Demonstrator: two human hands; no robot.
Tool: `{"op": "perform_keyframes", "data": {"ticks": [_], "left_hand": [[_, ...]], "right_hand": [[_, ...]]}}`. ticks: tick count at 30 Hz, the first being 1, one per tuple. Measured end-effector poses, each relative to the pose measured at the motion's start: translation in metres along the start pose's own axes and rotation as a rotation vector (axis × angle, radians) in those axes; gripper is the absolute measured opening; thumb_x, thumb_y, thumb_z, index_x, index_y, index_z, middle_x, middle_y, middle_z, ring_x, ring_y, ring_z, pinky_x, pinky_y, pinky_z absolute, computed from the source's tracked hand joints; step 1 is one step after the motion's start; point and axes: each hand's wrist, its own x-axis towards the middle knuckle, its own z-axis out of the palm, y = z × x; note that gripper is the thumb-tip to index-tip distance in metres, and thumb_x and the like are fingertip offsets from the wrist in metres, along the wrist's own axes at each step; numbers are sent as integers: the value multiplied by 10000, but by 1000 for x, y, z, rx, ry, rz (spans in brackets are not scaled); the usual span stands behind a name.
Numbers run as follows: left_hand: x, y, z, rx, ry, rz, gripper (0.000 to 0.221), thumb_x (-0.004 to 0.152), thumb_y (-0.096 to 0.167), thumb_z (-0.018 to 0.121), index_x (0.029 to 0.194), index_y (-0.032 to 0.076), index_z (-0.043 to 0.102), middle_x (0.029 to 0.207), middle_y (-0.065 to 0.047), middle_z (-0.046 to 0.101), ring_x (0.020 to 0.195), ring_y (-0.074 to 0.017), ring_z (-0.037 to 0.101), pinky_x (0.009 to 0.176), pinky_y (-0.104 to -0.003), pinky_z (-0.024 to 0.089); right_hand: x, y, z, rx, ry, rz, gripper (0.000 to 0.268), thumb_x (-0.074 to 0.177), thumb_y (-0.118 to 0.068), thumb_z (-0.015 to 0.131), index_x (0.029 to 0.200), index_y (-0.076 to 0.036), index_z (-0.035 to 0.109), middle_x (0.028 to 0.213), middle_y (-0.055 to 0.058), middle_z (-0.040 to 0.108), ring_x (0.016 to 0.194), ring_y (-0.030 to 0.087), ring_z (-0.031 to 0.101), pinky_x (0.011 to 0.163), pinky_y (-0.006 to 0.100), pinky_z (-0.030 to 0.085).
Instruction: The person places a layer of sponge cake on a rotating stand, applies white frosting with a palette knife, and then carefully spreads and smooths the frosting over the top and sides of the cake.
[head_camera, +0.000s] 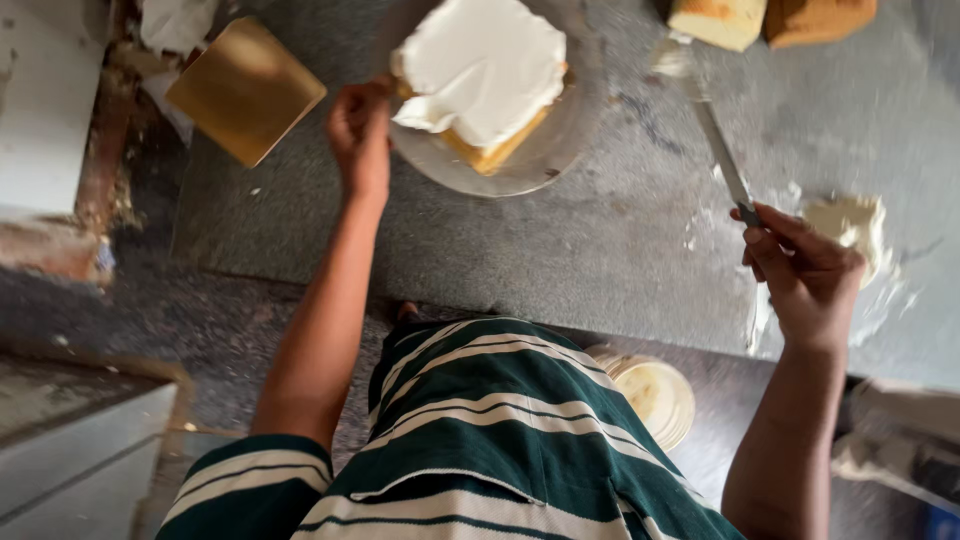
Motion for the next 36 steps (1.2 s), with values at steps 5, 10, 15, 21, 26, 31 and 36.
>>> {"op": "perform_keyframes", "data": {"ticks": [5, 10, 15, 21, 26, 31, 36], "left_hand": [[-5, 5, 9, -34, 42, 79, 309, 1025, 338, 717, 879, 89, 607, 708, 65, 505, 599, -26, 403, 523, -235, 303], [-9, 5, 14, -66, 79, 104, 286, 1014, 328, 705, 871, 91, 633, 690, 46, 577, 585, -32, 496, 520, -226, 390], [-6, 6, 19, -45, 116, 97, 283, 995, 337, 706, 870, 87, 659, 686, 34, 643, 556, -37, 559, 503, -223, 434], [-5, 8, 19, 31, 134, 89, 309, 1001, 345, 694, 830, 90, 660, 616, 37, 600, 532, -35, 510, 496, -226, 363], [-4, 8, 17, 40, 122, 127, 330, 1010, 341, 689, 797, 92, 646, 613, 28, 592, 541, -39, 495, 503, -238, 354], [-4, 3, 17, 9, 99, 163, 337, 1014, 373, 676, 815, 102, 655, 666, 13, 631, 566, -46, 544, 510, -235, 427], [-2, -4, 21, 26, 122, 124, 328, 983, 404, 675, 830, 114, 669, 686, -2, 695, 567, -55, 644, 516, -220, 516]], "right_hand": [[49, -62, 56, -299, -297, -354, 238, 993, 52, 747, 1219, -25, 742, 1242, 135, 742, 999, 150, 729, 759, 250, 611], [59, -79, 90, -419, -378, -369, 251, 929, 33, 789, 1170, -33, 760, 1206, 98, 747, 960, 142, 710, 759, 256, 583], [75, -67, 78, -796, -274, -792, 134, 973, -6, 850, 1070, -80, 795, 1182, 32, 769, 952, 161, 688, 829, 284, 566], [103, -148, 79, -1193, -95, -1137, 57, 1051, -35, 831, 1039, -87, 849, 1155, 65, 815, 860, 178, 655, 767, 285, 522], [99, -252, 145, -1456, -499, -1396, 160, 915, -83, 751, 1060, -96, 818, 1120, 50, 788, 684, 138, 585, 657, 274, 484], [95, -299, 191, -2040, -761, -1620, 483, 816, -277, 706, 1298, -241, 705, 1332, -64, 677, 851, 87, 596, 767, 233, 485], [112, -319, 217, -2076, -816, -1787, 414, 825, -337, 708, 1213, -205, 764, 1293, -54, 702, 809, 79, 561, 736, 241, 442]]}}
